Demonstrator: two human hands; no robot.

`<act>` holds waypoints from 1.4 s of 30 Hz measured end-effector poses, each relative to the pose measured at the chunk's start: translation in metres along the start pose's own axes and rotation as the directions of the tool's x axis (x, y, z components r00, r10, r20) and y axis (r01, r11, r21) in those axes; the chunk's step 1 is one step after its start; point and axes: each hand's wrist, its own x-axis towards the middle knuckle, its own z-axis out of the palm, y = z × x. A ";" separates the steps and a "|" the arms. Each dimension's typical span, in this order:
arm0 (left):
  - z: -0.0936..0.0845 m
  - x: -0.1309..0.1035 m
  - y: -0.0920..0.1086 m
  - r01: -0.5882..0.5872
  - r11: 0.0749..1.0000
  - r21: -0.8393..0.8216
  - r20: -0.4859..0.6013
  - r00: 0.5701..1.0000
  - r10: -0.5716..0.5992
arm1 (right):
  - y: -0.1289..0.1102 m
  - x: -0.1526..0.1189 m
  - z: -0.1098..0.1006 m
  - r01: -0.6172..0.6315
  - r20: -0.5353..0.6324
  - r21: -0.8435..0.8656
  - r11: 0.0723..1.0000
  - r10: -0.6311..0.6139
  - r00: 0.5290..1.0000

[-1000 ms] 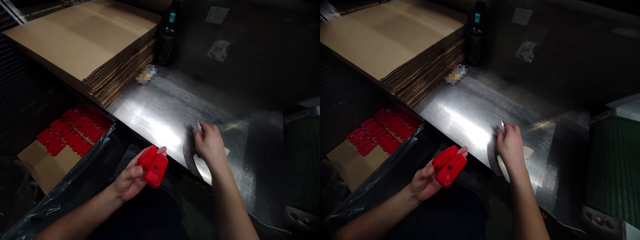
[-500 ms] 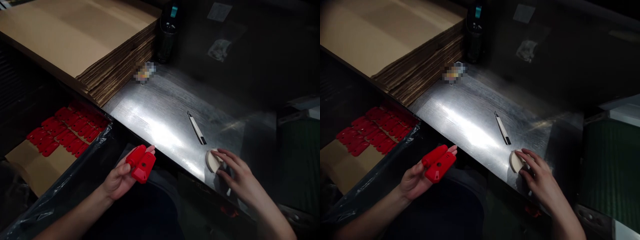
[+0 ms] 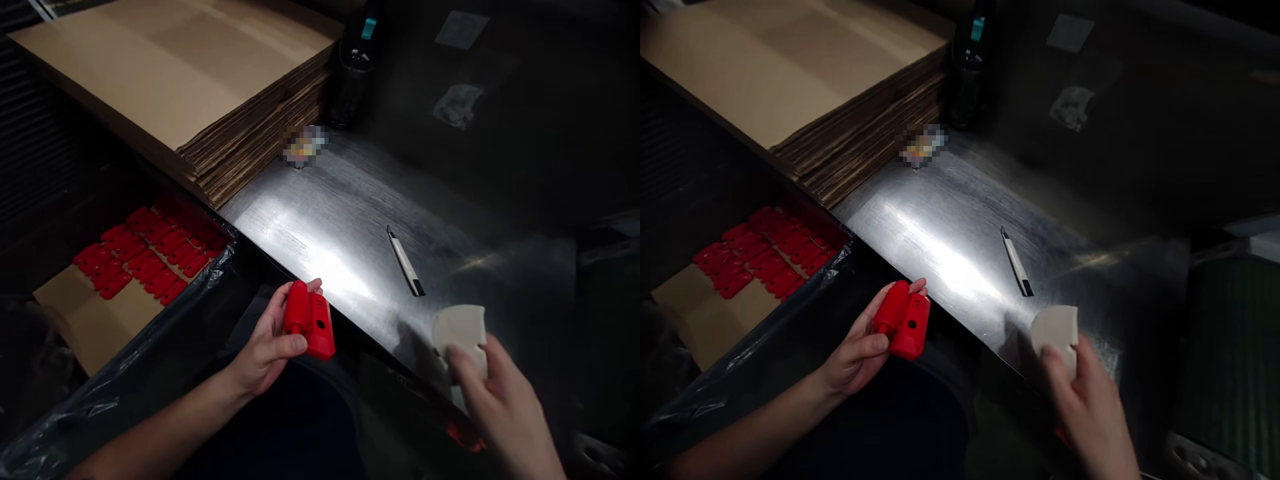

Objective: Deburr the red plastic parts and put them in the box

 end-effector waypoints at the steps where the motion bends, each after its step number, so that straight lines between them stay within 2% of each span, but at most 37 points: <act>1: 0.000 0.000 0.000 -0.027 0.999 0.023 -0.014 1.000 0.027 | -0.019 -0.015 0.006 -0.061 0.010 0.117 0.991 0.060 0.998; 3: -0.001 0.002 -0.001 -0.076 0.994 0.082 -0.023 0.997 0.078 | -0.060 -0.042 0.021 -0.129 0.059 0.365 0.922 0.115 0.992; 4: -0.001 0.003 -0.002 -0.103 0.988 0.115 -0.020 0.994 0.106 | -0.079 -0.052 0.029 -0.106 0.080 0.435 0.894 0.078 0.994; 6: -0.002 0.006 -0.002 -0.175 0.964 0.201 -0.014 0.983 0.182 | -0.109 -0.064 0.045 0.029 0.089 0.467 0.884 -0.079 0.993; 9: -0.005 0.008 -0.001 -0.269 0.897 0.350 -0.016 0.956 0.293 | -0.129 -0.062 0.061 0.215 0.053 0.385 0.898 -0.254 0.966; 14: -0.008 0.006 -0.002 -0.261 0.852 0.455 -0.054 0.946 0.319 | -0.129 -0.055 0.066 0.295 -0.068 0.253 0.921 -0.287 0.955; 18: -0.008 0.004 -0.005 -0.239 0.860 0.451 -0.073 0.950 0.303 | -0.129 -0.053 0.067 0.314 -0.032 0.252 0.915 -0.317 0.948; 22: -0.007 0.004 -0.005 -0.236 0.860 0.451 -0.051 0.956 0.289 | -0.128 -0.049 0.072 0.279 -0.096 0.189 0.941 -0.265 0.959; 26: -0.007 0.003 -0.005 -0.253 0.874 0.414 -0.010 0.959 0.283 | -0.126 -0.053 0.072 0.261 -0.112 0.236 0.936 -0.240 0.964; 31: -0.003 0.005 -0.006 -0.216 0.893 0.394 -0.053 0.965 0.257 | -0.129 -0.062 0.072 0.341 -0.140 0.227 0.912 -0.316 0.938; 42: 0.000 0.004 -0.005 -0.172 0.917 0.361 -0.115 0.967 0.227 | -0.134 -0.062 0.075 0.297 -0.142 0.245 0.923 -0.269 0.953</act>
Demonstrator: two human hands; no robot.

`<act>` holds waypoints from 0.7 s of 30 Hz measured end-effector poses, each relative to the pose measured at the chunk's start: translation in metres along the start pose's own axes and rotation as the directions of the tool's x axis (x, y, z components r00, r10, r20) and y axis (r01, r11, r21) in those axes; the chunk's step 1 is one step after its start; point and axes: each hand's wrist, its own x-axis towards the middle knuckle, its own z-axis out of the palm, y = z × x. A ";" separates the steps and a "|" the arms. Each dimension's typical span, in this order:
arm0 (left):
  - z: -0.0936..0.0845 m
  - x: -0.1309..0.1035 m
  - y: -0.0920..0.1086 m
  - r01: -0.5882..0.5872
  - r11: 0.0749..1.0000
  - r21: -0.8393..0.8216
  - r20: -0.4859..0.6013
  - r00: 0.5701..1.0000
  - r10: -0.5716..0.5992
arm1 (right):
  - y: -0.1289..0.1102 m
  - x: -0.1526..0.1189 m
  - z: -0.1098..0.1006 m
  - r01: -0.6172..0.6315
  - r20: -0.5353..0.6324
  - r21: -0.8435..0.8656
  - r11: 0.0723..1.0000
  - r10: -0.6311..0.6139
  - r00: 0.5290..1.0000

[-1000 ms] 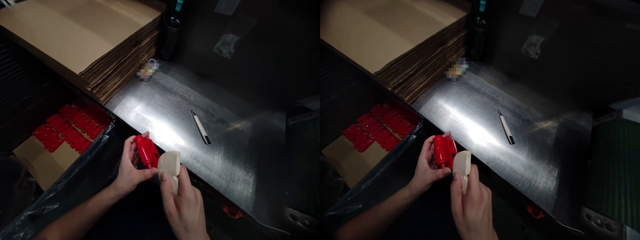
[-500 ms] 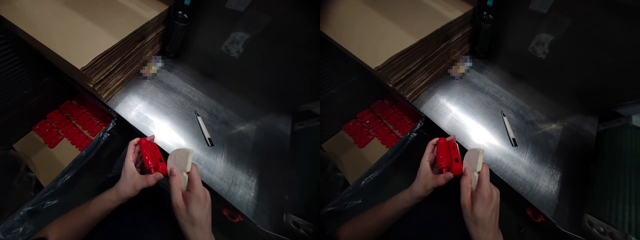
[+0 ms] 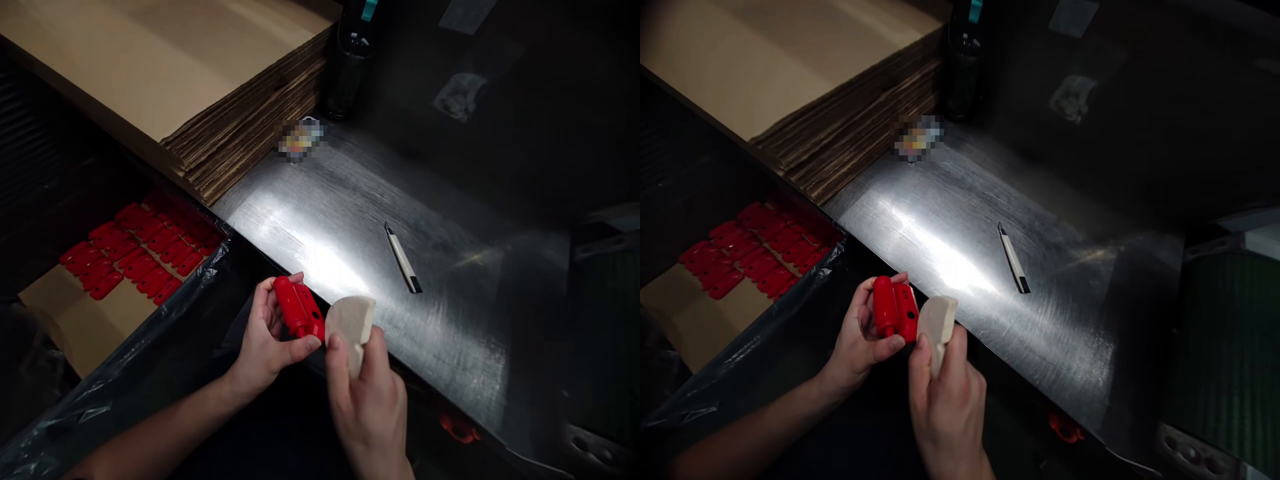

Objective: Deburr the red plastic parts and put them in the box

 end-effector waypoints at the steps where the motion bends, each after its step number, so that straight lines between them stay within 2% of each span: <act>1: 0.000 0.000 0.000 0.008 1.000 -0.012 0.002 1.000 -0.008 | -0.001 0.000 0.000 0.007 0.007 0.008 1.000 -0.007 1.000; 10: -0.004 0.001 0.001 0.037 0.996 -0.075 0.029 0.999 -0.035 | -0.004 0.003 -0.003 0.096 0.036 0.039 0.995 -0.097 0.995; 15: -0.009 0.000 0.000 0.037 0.996 -0.085 0.057 0.998 -0.032 | -0.010 0.001 0.000 0.041 0.093 0.094 0.995 -0.050 0.994; 17: -0.014 -0.003 0.003 0.063 0.987 -0.148 0.098 0.994 -0.049 | 0.002 0.008 -0.008 -0.049 0.128 0.039 0.998 0.044 0.991; 18: -0.019 -0.005 0.008 0.065 0.981 -0.183 0.122 0.992 -0.043 | 0.014 0.014 -0.016 -0.108 0.120 -0.044 0.993 0.113 0.986; 20: -0.034 -0.009 0.027 0.003 0.978 -0.211 0.161 0.986 0.032 | 0.045 0.029 -0.038 -0.224 0.031 -0.241 0.944 0.238 0.971; 21: -0.044 -0.011 0.042 -0.063 0.980 -0.188 0.155 0.984 0.093 | 0.062 0.037 -0.051 -0.260 -0.050 -0.310 0.915 0.257 0.965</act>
